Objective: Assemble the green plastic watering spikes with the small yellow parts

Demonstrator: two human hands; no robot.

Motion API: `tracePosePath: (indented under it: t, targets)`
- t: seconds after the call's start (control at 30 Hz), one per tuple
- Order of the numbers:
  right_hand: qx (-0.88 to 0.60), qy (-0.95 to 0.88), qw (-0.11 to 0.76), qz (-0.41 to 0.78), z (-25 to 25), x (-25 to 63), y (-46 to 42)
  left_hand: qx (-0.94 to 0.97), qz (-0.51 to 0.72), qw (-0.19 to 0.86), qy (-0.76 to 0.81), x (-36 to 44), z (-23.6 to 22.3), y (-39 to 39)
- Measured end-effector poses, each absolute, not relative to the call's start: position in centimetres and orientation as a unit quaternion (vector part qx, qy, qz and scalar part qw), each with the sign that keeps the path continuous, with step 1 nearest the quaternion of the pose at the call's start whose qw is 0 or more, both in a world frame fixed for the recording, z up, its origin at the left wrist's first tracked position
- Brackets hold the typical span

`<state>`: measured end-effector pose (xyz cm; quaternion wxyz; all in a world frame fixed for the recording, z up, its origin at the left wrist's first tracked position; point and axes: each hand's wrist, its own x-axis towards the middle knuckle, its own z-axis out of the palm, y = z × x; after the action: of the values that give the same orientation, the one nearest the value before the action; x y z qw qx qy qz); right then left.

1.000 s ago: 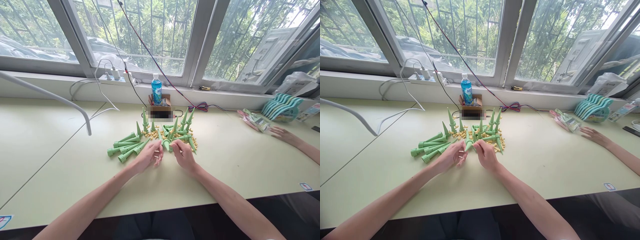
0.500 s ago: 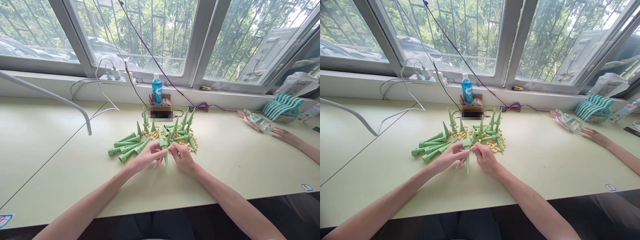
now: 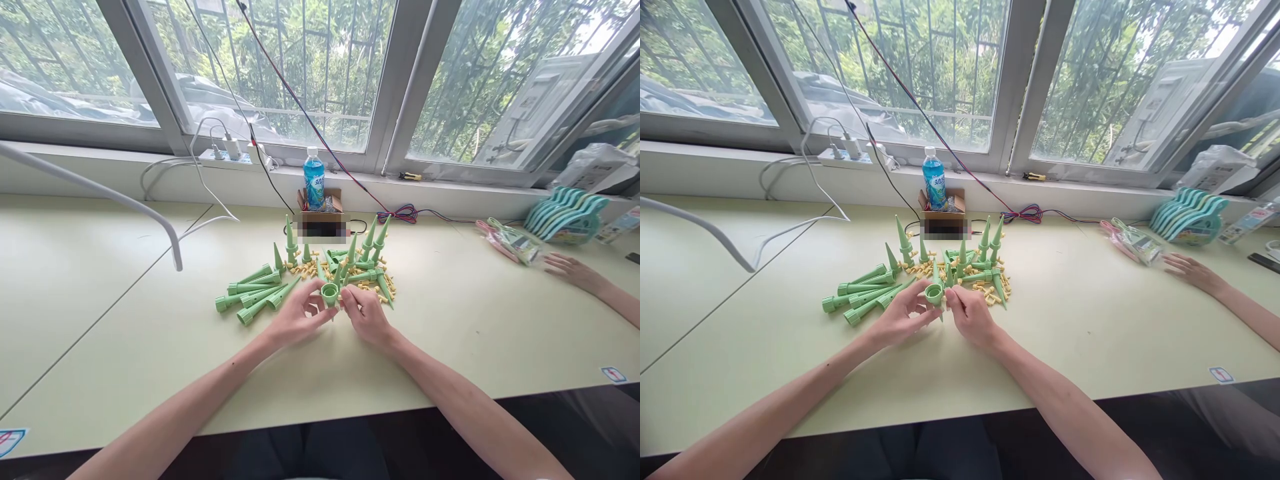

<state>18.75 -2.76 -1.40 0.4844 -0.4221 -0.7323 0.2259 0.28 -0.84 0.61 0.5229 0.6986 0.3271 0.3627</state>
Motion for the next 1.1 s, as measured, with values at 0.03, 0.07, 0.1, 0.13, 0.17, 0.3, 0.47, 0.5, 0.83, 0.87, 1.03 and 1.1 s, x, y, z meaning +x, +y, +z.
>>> tracePosePath:
  t: [0.03,0.07,0.1,0.13,0.17,0.3,0.47,0.5,0.83,0.87,1.03,1.1]
  targets:
    - [-0.426,-0.725,0.492,0.226,-1.4,18.7,-2.8,0.685,0.363,0.544,0.323,0.3,0.7,-0.9]
    - [-0.432,-0.716,0.5,0.225,-1.4,18.7,-2.8,0.668,0.365,0.565,0.318,0.2,0.9,-0.9]
    - [-0.437,-0.708,0.507,0.227,-1.5,18.8,-2.8,0.652,0.37,0.582,0.315,0.2,1.0,-0.8]
    - [-0.441,-0.7,0.512,0.23,-1.5,18.8,-2.7,0.639,0.377,0.593,0.313,0.1,1.1,-0.8]
    - [-0.442,-0.694,0.518,0.234,-1.6,18.8,-2.7,0.629,0.384,0.6,0.313,0.0,1.2,-0.7]
    - [-0.437,-0.691,0.521,0.246,-1.8,18.9,-2.6,0.603,0.376,0.636,0.3,-0.1,1.0,-0.2]
    - [-0.426,-0.72,0.492,0.241,-1.8,18.9,-2.6,0.545,0.29,0.733,0.286,0.2,0.1,0.5]
    - [-0.424,-0.726,0.486,0.238,-1.8,18.9,-2.6,0.534,0.281,0.744,0.287,0.2,0.0,0.5]
    - [-0.392,-0.756,0.472,0.228,-1.5,19.1,-2.5,0.495,0.278,0.779,0.265,0.1,0.4,0.3]
    - [-0.39,-0.757,0.472,0.227,-1.5,19.1,-2.5,0.494,0.28,0.78,0.263,0.1,0.4,0.3]
    - [-0.385,-0.763,0.469,0.221,-1.6,19.1,-2.4,0.5,0.279,0.777,0.263,-0.1,0.6,0.4]
    - [-0.383,-0.764,0.47,0.221,-1.6,19.1,-2.4,0.499,0.274,0.78,0.261,-0.1,0.7,0.4]
